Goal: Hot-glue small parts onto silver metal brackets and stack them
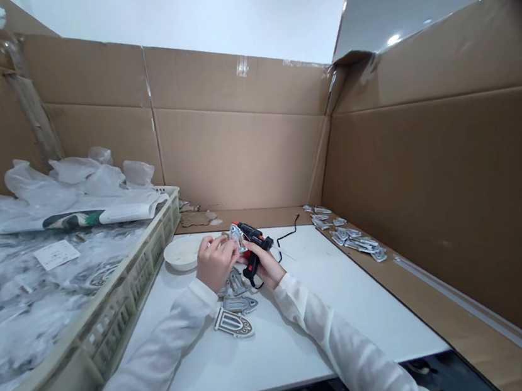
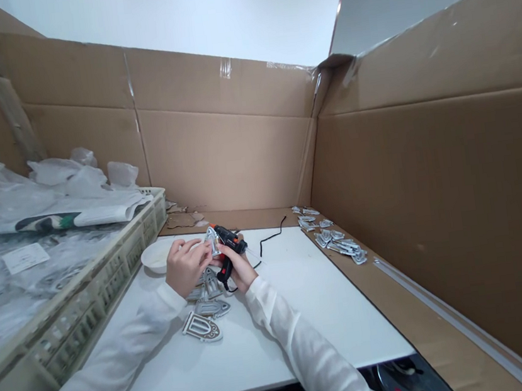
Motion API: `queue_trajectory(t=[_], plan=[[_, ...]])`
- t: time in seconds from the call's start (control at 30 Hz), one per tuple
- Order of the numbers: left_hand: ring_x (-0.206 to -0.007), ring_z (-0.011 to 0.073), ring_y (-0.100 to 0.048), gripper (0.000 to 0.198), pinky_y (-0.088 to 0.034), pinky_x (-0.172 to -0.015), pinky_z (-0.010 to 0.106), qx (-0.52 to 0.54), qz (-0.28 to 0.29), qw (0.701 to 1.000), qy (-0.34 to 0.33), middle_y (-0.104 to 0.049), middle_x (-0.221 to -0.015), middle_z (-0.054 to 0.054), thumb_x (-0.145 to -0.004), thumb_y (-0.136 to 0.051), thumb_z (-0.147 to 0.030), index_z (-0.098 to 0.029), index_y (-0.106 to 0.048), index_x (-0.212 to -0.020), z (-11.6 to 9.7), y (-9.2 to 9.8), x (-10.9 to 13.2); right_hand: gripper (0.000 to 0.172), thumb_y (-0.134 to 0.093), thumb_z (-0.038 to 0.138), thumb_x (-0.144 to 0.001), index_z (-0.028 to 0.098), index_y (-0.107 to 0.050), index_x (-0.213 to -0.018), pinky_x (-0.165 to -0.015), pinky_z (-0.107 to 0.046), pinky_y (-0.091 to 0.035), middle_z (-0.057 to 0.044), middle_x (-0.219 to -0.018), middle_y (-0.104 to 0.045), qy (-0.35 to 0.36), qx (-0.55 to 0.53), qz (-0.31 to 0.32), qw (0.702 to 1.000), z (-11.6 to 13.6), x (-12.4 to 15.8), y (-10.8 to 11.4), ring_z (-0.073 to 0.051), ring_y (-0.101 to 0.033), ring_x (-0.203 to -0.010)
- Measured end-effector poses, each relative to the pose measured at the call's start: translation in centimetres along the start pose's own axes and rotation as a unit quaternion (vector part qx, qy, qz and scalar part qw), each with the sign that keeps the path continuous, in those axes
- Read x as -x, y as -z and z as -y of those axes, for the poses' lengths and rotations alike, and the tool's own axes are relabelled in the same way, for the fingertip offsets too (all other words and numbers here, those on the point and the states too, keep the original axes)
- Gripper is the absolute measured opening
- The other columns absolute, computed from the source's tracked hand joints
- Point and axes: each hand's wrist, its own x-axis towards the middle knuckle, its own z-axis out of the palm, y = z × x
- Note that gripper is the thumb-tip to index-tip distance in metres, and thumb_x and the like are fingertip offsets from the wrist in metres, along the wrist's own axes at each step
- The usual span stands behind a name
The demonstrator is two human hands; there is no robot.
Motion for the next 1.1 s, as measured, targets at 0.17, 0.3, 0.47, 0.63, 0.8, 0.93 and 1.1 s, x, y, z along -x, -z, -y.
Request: queue_trajectory(t=[0.17,0.3,0.47,0.63,0.8,0.93,1.1], plan=[[-0.092,0.0224,-0.054,0.024,-0.031,-0.085,0.040,0.041,0.084,0.993,0.068,-0.067,-0.091,0.007,-0.086,-0.043,-0.026,-0.020,-0.064,-0.097,-0.5,0.2,0.0,0.034,-0.071,0.029,-0.063,0.016,-0.059,-0.092,-0.070,-0.027,-0.055,-0.004,-0.086,-0.067,0.012,0.002,-0.003,1.000,-0.1,0.0,0.1,-0.016,-0.064,-0.076],[-0.092,0.0227,-0.049,0.021,-0.033,-0.084,0.039,0.096,0.059,0.989,0.097,-0.064,-0.103,0.005,-0.085,-0.046,-0.029,-0.023,-0.065,-0.091,-0.5,0.1,0.1,0.031,-0.070,0.029,-0.063,0.015,-0.059,-0.089,-0.073,-0.028,-0.053,-0.004,-0.087,-0.066,0.005,-0.005,-0.005,1.000,-0.1,-0.1,0.3,-0.015,-0.064,-0.076],[-0.098,0.0214,-0.046,0.022,-0.037,-0.085,0.035,0.186,-0.018,0.955,0.231,-0.054,-0.105,0.007,-0.075,-0.058,-0.032,-0.020,-0.058,-0.094,0.1,-1.5,0.4,0.032,-0.069,0.029,-0.065,0.017,-0.059,-0.092,-0.072,-0.027,-0.053,-0.003,-0.089,-0.065,-0.003,0.001,0.010,1.000,0.0,0.1,0.2,-0.015,-0.064,-0.076],[-0.084,0.0162,-0.053,0.026,-0.043,-0.072,0.027,0.372,0.032,0.864,0.338,-0.056,-0.093,0.004,-0.074,-0.056,-0.037,-0.018,-0.053,-0.091,0.1,-2.9,0.7,0.033,-0.070,0.029,-0.064,0.017,-0.059,-0.093,-0.067,-0.025,-0.054,-0.004,-0.094,-0.064,0.019,0.021,0.025,0.999,0.0,0.1,0.1,-0.015,-0.063,-0.079],[-0.084,0.0160,-0.059,0.024,-0.046,-0.069,0.026,0.502,-0.033,0.776,0.380,-0.060,-0.089,0.003,-0.075,-0.053,-0.038,-0.018,-0.045,-0.087,0.2,-2.8,0.4,0.034,-0.067,0.039,-0.067,0.018,-0.061,-0.092,-0.067,-0.025,-0.052,-0.004,-0.088,-0.064,0.068,0.083,-0.029,0.994,-0.4,-0.3,0.4,-0.014,-0.062,-0.076],[-0.062,0.0153,-0.063,0.029,-0.045,-0.049,0.022,0.542,-0.026,0.710,0.449,-0.061,-0.084,0.003,-0.075,-0.053,-0.042,-0.019,-0.038,-0.087,0.9,-2.7,0.3,0.032,-0.060,0.047,-0.071,0.016,-0.065,-0.081,-0.062,-0.024,-0.048,-0.001,-0.065,-0.061,0.111,0.218,-0.050,0.968,-0.5,0.0,0.6,-0.012,-0.057,-0.060],[-0.050,0.0136,-0.061,0.031,-0.038,-0.038,0.019,0.538,-0.011,0.720,0.439,-0.062,-0.078,0.003,-0.073,-0.054,-0.044,-0.018,-0.041,-0.083,0.7,-2.7,0.5,0.039,-0.054,0.052,-0.073,0.016,-0.062,-0.060,-0.053,-0.025,-0.041,-0.003,-0.056,-0.059,0.144,0.313,-0.050,0.937,-0.8,0.5,0.7,-0.012,-0.049,-0.051]])
